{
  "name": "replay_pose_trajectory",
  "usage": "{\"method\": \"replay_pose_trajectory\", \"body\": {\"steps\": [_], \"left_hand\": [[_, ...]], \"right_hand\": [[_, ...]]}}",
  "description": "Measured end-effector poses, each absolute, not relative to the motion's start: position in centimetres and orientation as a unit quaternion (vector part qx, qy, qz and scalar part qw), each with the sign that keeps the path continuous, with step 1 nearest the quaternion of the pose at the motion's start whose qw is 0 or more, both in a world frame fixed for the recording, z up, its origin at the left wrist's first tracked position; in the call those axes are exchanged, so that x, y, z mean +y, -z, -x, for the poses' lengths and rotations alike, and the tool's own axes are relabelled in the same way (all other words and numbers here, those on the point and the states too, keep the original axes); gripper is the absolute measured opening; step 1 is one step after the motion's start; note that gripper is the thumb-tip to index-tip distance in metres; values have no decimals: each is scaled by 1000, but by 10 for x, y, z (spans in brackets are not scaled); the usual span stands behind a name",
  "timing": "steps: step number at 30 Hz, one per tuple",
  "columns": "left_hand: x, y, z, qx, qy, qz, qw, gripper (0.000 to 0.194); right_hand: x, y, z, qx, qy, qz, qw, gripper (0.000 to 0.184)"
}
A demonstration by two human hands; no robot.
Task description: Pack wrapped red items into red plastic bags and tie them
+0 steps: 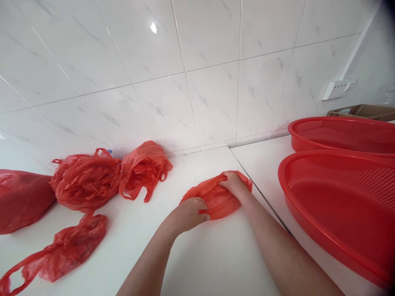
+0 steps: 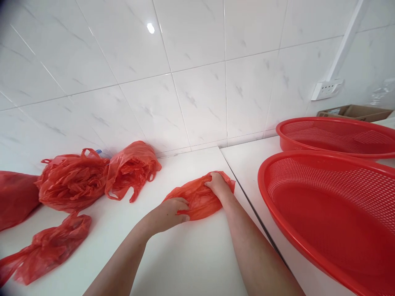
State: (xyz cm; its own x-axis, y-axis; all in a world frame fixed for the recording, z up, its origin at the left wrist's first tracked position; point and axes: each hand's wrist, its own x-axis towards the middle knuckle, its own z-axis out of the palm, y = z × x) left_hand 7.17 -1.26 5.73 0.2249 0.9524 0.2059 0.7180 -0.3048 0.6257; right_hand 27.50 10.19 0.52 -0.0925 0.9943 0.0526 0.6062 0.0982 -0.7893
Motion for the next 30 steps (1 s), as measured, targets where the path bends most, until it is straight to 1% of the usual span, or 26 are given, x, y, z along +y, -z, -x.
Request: {"method": "replay_pose_trajectory", "body": {"steps": [1, 2, 3, 5, 6, 7, 8, 10, 11, 12, 14, 15, 17, 21, 23, 26, 30], "left_hand": [[-13, -60, -72, 540, -256, -776, 203, 8], [-12, -62, -73, 527, -227, -798, 185, 15], [-10, -64, -73, 526, -229, -807, 140, 20], [-4, -62, -72, 555, -295, -778, 17, 24], [0, -59, -70, 577, -326, -749, -19, 24], [4, -54, -68, 603, -354, -715, -22, 27], [8, -47, -65, 631, -383, -675, 8, 33], [14, -33, -58, 669, -439, -585, 131, 50], [16, -26, -55, 674, -464, -541, 196, 55], [17, -20, -52, 673, -487, -499, 247, 56], [18, -10, -49, 661, -528, -439, 303, 52], [18, -7, -48, 651, -547, -421, 316, 50], [18, -2, -46, 622, -585, -396, 339, 44], [19, 3, -44, 551, -650, -361, 378, 36], [20, 4, -43, 538, -666, -351, 380, 34], [20, 3, -44, 529, -671, -349, 384, 34], [17, -2, -46, 520, -674, -352, 390, 36]], "right_hand": [[100, -7, -276, -672, -306, 598, 312, 5], [99, -9, -276, -674, -301, 600, 309, 5], [97, -11, -276, -675, -294, 604, 305, 4], [94, -15, -274, -678, -273, 614, 299, 3], [92, -16, -272, -678, -256, 621, 297, 5], [90, -18, -270, -678, -238, 629, 296, 9], [87, -20, -266, -677, -219, 637, 297, 15], [81, -23, -256, -673, -158, 657, 301, 27], [78, -25, -249, -675, -113, 664, 302, 31], [73, -25, -242, -682, -63, 664, 301, 32], [65, -25, -227, -706, 35, 640, 301, 33], [61, -24, -220, -721, 69, 620, 302, 32], [56, -19, -210, -751, 87, 585, 293, 30], [57, -5, -210, -793, 34, 574, 203, 27], [60, 0, -215, -796, 23, 577, 179, 27], [60, 0, -220, -790, 38, 579, 200, 28], [52, -8, -217, -773, 83, 561, 284, 28]]}}
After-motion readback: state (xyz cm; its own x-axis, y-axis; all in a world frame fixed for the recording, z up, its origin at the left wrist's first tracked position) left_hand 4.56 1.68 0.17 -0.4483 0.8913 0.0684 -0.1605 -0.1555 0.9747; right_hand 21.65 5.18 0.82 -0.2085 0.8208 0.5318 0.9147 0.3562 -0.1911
